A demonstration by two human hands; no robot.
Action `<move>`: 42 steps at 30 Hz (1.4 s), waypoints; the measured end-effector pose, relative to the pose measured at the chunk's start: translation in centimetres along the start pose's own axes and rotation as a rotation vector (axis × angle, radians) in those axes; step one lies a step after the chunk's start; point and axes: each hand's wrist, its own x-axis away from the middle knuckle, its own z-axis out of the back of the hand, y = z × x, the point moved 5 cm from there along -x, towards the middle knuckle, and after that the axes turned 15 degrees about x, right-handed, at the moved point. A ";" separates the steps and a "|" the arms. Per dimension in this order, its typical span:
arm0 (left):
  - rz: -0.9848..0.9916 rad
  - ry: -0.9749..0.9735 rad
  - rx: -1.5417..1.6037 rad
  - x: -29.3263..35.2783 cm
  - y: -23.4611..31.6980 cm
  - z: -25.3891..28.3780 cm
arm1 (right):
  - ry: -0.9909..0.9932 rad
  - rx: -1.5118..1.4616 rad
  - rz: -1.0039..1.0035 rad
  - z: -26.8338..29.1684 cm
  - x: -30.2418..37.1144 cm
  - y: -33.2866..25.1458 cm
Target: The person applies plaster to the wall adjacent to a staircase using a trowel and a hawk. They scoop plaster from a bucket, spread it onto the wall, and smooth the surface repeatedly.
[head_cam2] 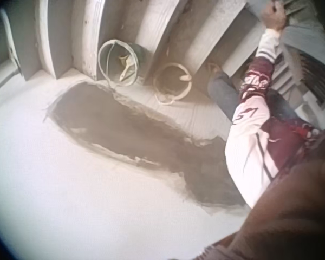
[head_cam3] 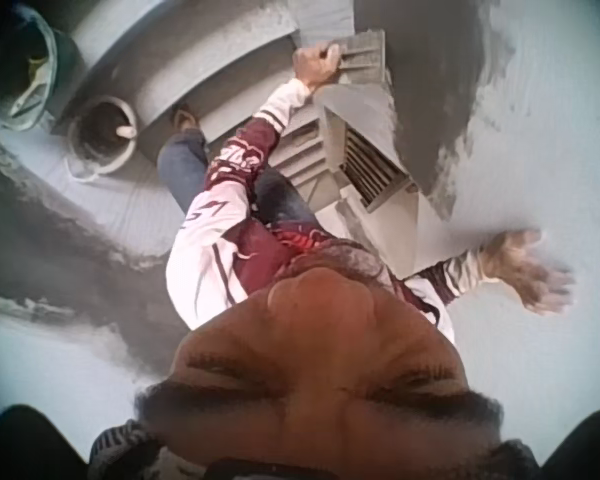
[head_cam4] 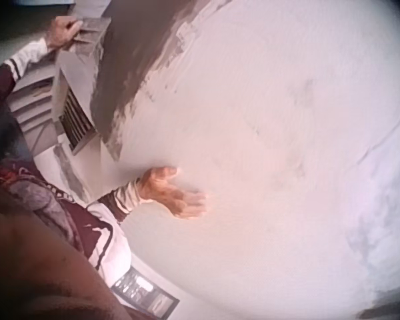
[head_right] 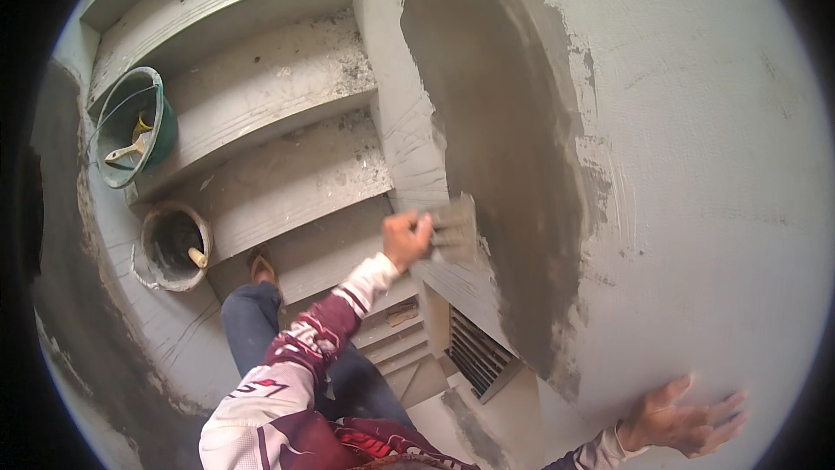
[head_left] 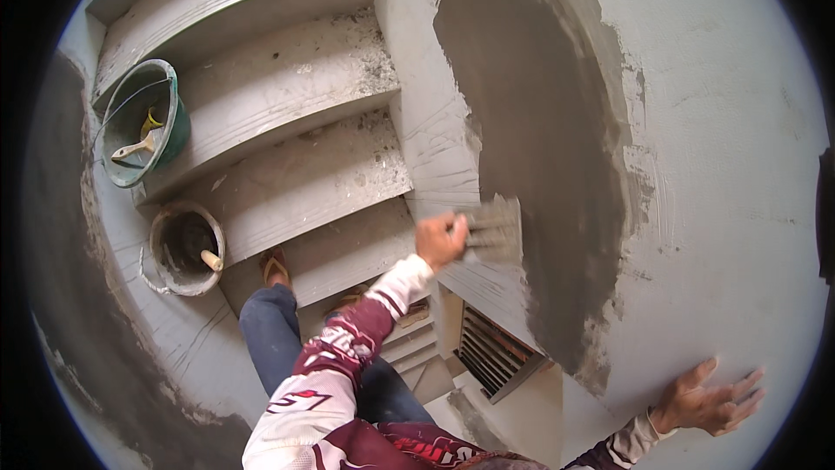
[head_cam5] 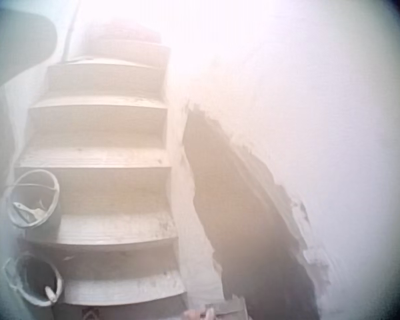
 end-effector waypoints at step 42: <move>-0.376 0.016 -0.107 -27.4 11.7 3.1 | -0.201 -0.027 -0.002 1.5 -1.1 -1.7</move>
